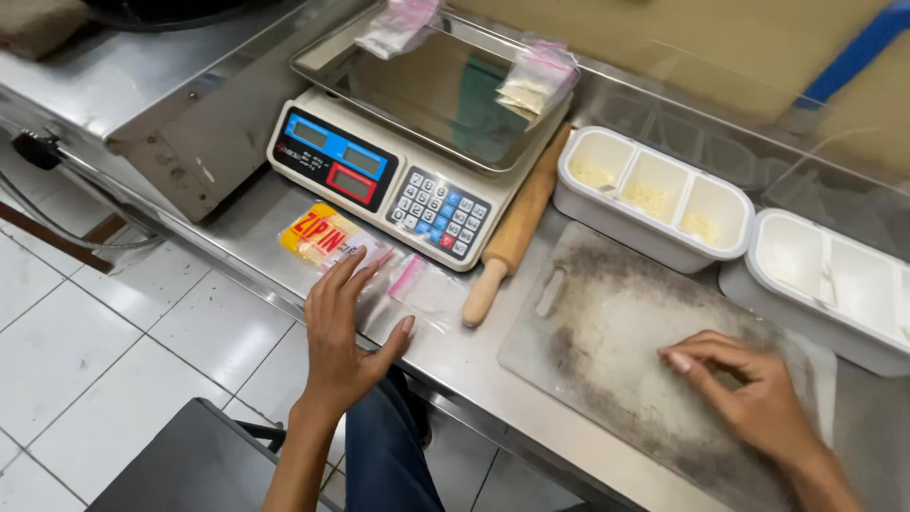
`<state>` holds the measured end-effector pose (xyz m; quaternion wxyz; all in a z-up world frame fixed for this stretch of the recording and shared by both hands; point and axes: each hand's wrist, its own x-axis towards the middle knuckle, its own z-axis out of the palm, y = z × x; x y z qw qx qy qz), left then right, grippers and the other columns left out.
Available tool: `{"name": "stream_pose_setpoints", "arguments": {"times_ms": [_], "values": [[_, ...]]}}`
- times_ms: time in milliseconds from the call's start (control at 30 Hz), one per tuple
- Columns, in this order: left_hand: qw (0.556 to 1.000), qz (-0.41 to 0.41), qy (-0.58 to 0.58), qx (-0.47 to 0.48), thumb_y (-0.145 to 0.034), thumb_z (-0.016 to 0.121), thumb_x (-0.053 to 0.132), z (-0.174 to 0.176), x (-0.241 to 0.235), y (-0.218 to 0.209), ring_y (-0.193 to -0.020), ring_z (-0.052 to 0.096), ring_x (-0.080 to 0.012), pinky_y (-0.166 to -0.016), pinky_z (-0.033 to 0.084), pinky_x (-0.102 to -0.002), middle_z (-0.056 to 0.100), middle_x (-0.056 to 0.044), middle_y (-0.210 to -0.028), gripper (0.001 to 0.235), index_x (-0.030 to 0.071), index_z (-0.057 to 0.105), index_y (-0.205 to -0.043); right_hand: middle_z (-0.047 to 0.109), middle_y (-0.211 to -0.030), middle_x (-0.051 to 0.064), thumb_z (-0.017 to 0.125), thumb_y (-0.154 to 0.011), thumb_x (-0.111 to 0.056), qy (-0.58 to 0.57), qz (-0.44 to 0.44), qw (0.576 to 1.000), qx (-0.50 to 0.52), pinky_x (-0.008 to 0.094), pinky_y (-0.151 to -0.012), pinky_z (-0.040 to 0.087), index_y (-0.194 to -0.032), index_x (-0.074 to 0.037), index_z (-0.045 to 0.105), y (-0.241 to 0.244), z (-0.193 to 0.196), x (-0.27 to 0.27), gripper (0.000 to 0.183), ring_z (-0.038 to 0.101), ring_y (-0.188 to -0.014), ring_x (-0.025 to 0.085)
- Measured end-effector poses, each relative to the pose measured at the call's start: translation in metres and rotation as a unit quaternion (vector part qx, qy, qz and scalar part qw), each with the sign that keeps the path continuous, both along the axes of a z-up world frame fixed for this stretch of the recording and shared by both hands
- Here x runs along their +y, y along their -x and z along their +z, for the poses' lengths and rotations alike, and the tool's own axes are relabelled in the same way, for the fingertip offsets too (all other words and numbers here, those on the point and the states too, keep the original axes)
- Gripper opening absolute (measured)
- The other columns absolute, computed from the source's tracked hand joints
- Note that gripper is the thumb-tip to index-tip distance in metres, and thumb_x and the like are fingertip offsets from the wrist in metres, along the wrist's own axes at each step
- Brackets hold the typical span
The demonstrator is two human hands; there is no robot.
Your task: The person scoops white powder into small plastic bags, weighs the bags on a digital scale, and seals the bags by hand.
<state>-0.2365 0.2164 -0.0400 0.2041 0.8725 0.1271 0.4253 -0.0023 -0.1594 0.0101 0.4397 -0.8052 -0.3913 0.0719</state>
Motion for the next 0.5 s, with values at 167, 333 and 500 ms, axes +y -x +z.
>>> {"name": "stream_pose_setpoints", "arguments": {"times_ms": [167,333,500], "values": [[1.0,0.003,0.004,0.015,-0.099,0.061,0.044,-0.03,0.015,0.001,-0.156,0.035,-0.035,-0.123,0.026,-0.055,0.041,-0.013,-0.165,0.062,0.012,0.05,-0.151,0.079,-0.094,0.004,0.073,-0.088,-0.013,-0.016,0.129,0.975,-0.178,0.027,-0.072,0.058,-0.098,-0.009,0.081,0.056,0.022,0.081,0.013,0.073,-0.082,0.016],[0.999,0.0,0.031,0.01,-0.099,0.062,0.041,-0.035,0.017,-0.002,-0.159,0.032,-0.0339,-0.124,0.025,-0.056,0.038,-0.01,-0.168,0.053,0.019,0.055,-0.147,0.073,-0.104,0.007,0.073,-0.091,-0.014,-0.023,0.247,0.895,-0.371,0.036,-0.077,0.059,-0.099,-0.011,0.072,0.08,0.04,0.147,0.009,0.07,-0.088,0.028],[1.0,0.0,0.029,-0.002,-0.097,0.065,0.042,-0.035,0.019,-0.002,-0.151,0.043,-0.0311,-0.12,0.029,-0.05,0.046,-0.009,-0.162,0.052,0.017,0.059,-0.142,0.072,-0.112,0.009,0.073,-0.096,-0.016,0.029,0.245,0.854,-0.458,0.038,-0.082,0.047,-0.111,-0.008,0.072,0.085,0.045,0.216,0.017,0.068,-0.103,0.026]]}}
